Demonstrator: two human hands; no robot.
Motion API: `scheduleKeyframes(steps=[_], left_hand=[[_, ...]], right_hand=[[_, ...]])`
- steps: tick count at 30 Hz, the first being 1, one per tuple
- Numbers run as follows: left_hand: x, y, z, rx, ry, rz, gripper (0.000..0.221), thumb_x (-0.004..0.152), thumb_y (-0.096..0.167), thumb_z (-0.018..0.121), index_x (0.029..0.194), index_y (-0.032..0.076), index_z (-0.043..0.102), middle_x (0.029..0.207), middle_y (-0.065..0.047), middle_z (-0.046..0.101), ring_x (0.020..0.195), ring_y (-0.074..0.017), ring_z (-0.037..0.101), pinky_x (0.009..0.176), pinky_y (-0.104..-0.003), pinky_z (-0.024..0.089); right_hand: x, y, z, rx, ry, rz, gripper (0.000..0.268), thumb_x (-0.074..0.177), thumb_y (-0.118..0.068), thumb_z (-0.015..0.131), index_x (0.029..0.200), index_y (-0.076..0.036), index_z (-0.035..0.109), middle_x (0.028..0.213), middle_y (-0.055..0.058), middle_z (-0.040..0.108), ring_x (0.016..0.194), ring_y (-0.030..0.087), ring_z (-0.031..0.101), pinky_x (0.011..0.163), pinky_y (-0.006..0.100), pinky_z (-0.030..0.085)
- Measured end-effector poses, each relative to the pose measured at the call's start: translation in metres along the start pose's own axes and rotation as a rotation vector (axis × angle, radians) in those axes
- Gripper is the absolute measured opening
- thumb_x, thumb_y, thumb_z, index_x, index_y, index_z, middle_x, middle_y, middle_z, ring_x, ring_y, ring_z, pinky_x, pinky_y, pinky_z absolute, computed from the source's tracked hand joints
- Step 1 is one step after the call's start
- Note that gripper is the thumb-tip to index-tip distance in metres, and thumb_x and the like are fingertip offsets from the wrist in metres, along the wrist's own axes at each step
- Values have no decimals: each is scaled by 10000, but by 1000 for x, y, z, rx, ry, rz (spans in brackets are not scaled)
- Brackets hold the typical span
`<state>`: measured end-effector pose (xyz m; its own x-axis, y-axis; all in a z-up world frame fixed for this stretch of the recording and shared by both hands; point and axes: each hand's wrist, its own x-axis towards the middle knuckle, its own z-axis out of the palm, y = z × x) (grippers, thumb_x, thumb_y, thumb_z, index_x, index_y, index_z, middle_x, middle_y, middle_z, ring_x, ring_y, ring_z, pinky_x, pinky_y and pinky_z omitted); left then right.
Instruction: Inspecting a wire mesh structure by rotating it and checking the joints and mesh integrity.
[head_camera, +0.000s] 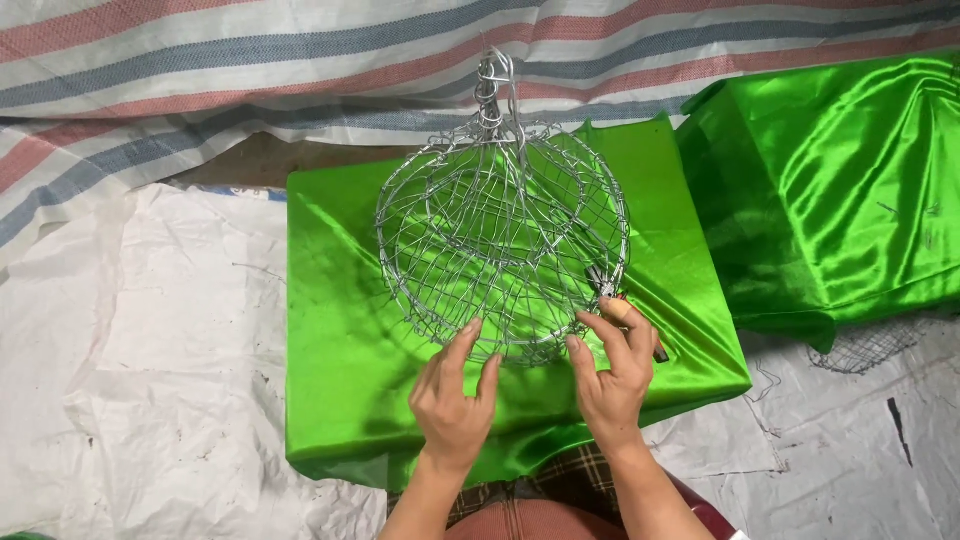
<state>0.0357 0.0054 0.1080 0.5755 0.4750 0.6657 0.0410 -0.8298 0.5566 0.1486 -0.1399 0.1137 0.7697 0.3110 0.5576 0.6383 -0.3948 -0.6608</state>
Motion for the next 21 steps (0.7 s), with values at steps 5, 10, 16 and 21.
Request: scheduleKeyframes(steps=[5,10,16,21], left_hand=[[-3,-15,-24,-26,-21,-111,577,961,25,708,1450,39,401,1114,-113,765,956,-194,804,764,-242,685],[1,-8,-36,-117,-53,-165,141,940,11,646,1073,-34,662,945,-177,754,822,-241,795,726,-247,683],[6,13,-24,-67,-95,-113,451,898,5,722,1310,-16,541,1200,-147,731,1049,-255,768,896,-300,650],[6,7,-19,-60,-86,-111,519,894,-54,715,1363,-17,497,1225,-142,726,1099,-256,752,939,-299,641]], right_hand=[[3,-1,3,62,-21,-2,304,984,-241,664,1179,-11,704,1266,141,552,1256,295,550,1096,434,497],[-18,9,8,42,26,-199,233,930,-134,717,1142,-49,674,1234,170,598,1173,287,577,1042,404,555],[5,-24,12,-232,-56,-404,152,903,-262,811,1043,-211,780,1408,143,451,1293,288,357,1062,420,354],[28,-44,11,-334,-109,-502,78,987,-183,722,929,-207,769,1387,103,486,1207,289,370,977,366,450]])
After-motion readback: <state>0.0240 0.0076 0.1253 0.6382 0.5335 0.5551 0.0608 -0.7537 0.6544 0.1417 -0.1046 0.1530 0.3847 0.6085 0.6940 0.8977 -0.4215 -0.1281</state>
